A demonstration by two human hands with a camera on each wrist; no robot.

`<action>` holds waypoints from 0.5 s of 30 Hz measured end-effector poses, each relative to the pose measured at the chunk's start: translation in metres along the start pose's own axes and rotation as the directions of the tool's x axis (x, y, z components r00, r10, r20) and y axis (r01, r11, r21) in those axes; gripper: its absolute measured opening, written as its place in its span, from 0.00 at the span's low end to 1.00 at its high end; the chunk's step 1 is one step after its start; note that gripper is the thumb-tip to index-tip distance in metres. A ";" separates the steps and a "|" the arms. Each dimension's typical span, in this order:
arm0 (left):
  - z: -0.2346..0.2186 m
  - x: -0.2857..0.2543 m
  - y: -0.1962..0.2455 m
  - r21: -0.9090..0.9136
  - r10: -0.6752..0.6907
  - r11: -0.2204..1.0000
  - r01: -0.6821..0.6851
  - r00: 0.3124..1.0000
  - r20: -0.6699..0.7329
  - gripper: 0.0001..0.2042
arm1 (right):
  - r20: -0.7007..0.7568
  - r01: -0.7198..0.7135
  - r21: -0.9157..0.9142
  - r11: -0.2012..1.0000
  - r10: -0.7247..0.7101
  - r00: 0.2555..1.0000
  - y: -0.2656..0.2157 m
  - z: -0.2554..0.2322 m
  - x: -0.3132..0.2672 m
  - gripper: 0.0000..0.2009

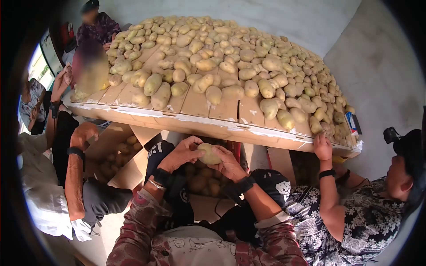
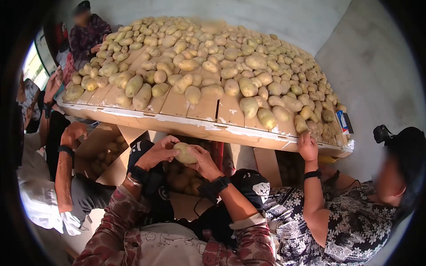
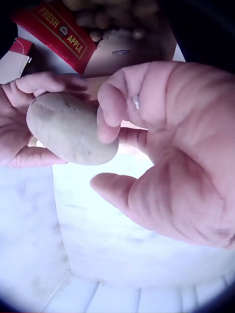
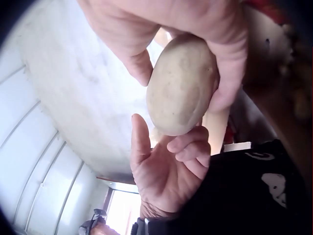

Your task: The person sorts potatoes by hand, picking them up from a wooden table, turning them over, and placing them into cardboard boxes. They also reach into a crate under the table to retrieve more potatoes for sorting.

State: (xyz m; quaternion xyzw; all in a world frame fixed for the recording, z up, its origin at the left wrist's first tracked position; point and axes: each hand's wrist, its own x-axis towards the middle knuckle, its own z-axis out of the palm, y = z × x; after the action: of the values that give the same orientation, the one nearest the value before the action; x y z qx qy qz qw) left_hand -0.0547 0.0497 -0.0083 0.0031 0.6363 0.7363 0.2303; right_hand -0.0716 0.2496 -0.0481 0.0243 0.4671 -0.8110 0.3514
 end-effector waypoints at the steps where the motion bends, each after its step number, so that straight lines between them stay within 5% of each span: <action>1: -0.001 -0.003 0.004 0.037 -0.031 0.999 0.032 0.999 -0.012 0.16 | -0.003 -0.021 -0.034 0.999 0.020 1.000 0.002 0.001 0.002 0.16; 4: -0.015 -0.009 0.009 0.042 -0.086 0.995 0.089 0.993 -0.080 0.14 | -0.039 -0.058 -0.180 0.982 0.052 0.998 0.002 0.002 0.007 0.17; 6: -0.024 -0.012 0.012 -0.196 0.014 0.980 -0.040 0.991 -0.132 0.13 | -0.092 -0.046 -0.260 0.965 0.023 0.995 0.003 -0.001 0.013 0.18; 7: -0.034 -0.011 0.007 -0.220 0.033 0.974 -0.054 0.995 -0.097 0.11 | -0.053 0.098 -0.614 0.783 -0.165 0.985 0.009 -0.012 0.021 0.18; 8: -0.040 -0.016 0.010 -0.239 0.020 0.970 -0.035 0.998 -0.068 0.11 | 0.055 0.199 -0.859 0.471 -0.301 0.952 0.017 -0.019 0.024 0.19; 9: -0.047 -0.019 0.009 -0.273 0.026 0.961 -0.042 0.998 -0.062 0.11 | 0.071 0.176 -0.925 0.336 -0.303 0.950 0.010 -0.016 0.019 0.20; 10: -0.050 -0.027 0.015 -0.237 0.017 0.971 -0.040 0.995 -0.100 0.11 | -0.055 0.021 -0.955 0.296 -0.246 0.968 0.004 -0.016 0.013 0.19; 12: -0.065 -0.033 0.009 -0.345 0.044 0.936 -0.069 0.996 -0.078 0.10 | -0.114 -0.027 -0.976 0.217 -0.401 0.909 0.006 -0.041 0.020 0.17; 13: -0.071 -0.039 0.012 -0.365 0.055 0.928 -0.074 0.997 -0.061 0.10 | -0.027 0.026 -0.994 0.102 -0.482 0.876 0.001 -0.053 0.022 0.17; 15: -0.076 -0.048 0.011 -0.385 0.064 0.920 -0.077 0.997 -0.047 0.10 | -0.130 -0.030 -0.978 0.205 -0.490 0.862 -0.016 -0.044 0.012 0.15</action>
State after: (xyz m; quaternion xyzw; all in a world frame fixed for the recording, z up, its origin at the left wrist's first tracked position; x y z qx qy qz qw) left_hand -0.0382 -0.0384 0.0011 -0.0317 0.4816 0.8551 0.1893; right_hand -0.1030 0.2824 -0.0655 -0.0958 0.9230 -0.3689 0.0528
